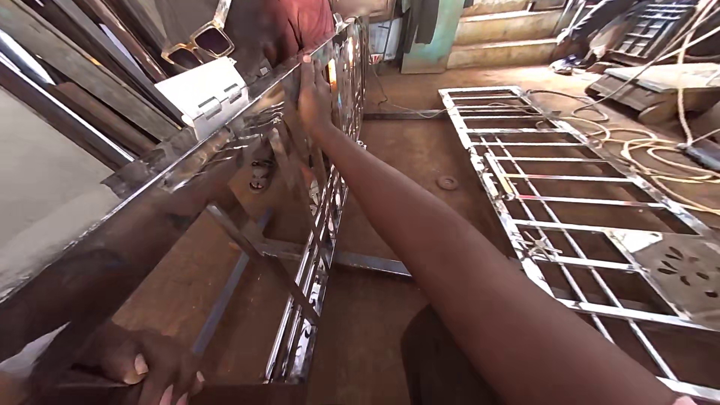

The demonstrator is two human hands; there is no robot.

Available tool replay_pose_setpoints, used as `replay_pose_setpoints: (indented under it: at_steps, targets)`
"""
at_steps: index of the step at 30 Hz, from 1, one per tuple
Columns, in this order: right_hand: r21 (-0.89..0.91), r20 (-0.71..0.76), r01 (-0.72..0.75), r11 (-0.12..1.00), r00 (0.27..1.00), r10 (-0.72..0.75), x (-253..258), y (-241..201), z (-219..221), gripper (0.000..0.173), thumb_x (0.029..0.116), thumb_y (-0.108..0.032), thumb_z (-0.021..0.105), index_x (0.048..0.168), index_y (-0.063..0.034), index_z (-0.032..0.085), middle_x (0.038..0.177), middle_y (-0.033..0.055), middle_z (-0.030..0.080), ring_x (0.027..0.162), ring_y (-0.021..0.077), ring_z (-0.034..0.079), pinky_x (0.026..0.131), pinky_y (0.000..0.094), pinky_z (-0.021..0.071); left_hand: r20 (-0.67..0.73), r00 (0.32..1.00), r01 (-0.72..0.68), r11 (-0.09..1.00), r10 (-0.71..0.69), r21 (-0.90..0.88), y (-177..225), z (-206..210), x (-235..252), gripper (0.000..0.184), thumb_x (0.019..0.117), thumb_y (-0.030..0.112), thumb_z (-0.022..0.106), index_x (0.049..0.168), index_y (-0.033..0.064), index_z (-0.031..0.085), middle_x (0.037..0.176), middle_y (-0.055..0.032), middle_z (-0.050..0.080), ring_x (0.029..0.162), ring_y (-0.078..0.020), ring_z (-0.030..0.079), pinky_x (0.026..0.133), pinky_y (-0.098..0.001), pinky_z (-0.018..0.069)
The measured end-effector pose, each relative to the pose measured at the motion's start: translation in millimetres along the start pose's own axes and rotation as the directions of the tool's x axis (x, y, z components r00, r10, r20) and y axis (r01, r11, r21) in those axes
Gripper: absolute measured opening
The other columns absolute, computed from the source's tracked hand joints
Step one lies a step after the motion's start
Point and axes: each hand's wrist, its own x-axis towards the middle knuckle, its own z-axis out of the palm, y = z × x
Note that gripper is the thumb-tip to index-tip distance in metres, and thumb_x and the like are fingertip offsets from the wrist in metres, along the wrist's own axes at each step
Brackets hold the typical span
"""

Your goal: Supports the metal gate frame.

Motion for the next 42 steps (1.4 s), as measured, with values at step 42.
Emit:
replay_pose_setpoints:
  at_steps: [42]
  targets:
    - [0.004,0.013,-0.020,1.000,1.000,0.020,2,2,1,0.061,0.1129,-0.039,0.021,0.158,-0.0013,0.034,0.158,0.0203,0.044,0.144,0.0285,0.045,0.118,0.0483,0.0364,-0.021,0.994,-0.105,0.994,0.104,-0.018,-15,-13,-5,0.038,0.0882,0.015,0.076,0.124,0.0120,0.063,0.104,-0.0027,0.075,0.093,-0.0171,0.074,0.088,-0.0352,0.0614]
